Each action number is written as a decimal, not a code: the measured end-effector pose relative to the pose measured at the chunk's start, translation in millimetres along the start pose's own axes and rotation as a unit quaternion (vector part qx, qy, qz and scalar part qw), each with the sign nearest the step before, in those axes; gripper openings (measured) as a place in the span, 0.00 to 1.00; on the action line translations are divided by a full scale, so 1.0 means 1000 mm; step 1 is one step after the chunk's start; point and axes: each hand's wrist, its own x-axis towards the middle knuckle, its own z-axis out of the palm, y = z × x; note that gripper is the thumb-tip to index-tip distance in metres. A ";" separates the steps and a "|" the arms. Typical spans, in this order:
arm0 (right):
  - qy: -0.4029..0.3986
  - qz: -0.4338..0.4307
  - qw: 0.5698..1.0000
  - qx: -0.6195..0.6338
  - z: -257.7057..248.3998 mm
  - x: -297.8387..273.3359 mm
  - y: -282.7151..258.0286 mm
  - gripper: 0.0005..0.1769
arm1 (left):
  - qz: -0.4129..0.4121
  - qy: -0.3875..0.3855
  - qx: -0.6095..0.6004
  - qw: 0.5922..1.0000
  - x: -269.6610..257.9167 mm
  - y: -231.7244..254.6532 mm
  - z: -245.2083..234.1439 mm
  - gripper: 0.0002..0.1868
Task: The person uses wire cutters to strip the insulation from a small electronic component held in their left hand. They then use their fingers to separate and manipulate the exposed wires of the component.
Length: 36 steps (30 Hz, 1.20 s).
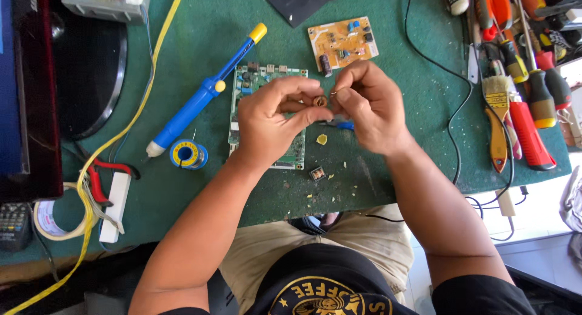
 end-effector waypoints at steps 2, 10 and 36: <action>-0.001 0.000 0.999 0.038 0.000 -0.001 0.006 0.03 | -0.009 -0.001 -0.010 1.000 -0.001 0.002 0.000 0.23; -0.026 -0.057 0.981 -0.185 -0.002 0.011 -0.027 0.05 | -0.027 0.017 -0.011 0.999 -0.003 0.005 0.002 0.20; 0.041 -0.069 0.973 -0.215 0.006 0.009 -0.027 0.11 | -0.261 0.065 -0.223 0.937 -0.010 -0.008 0.009 0.11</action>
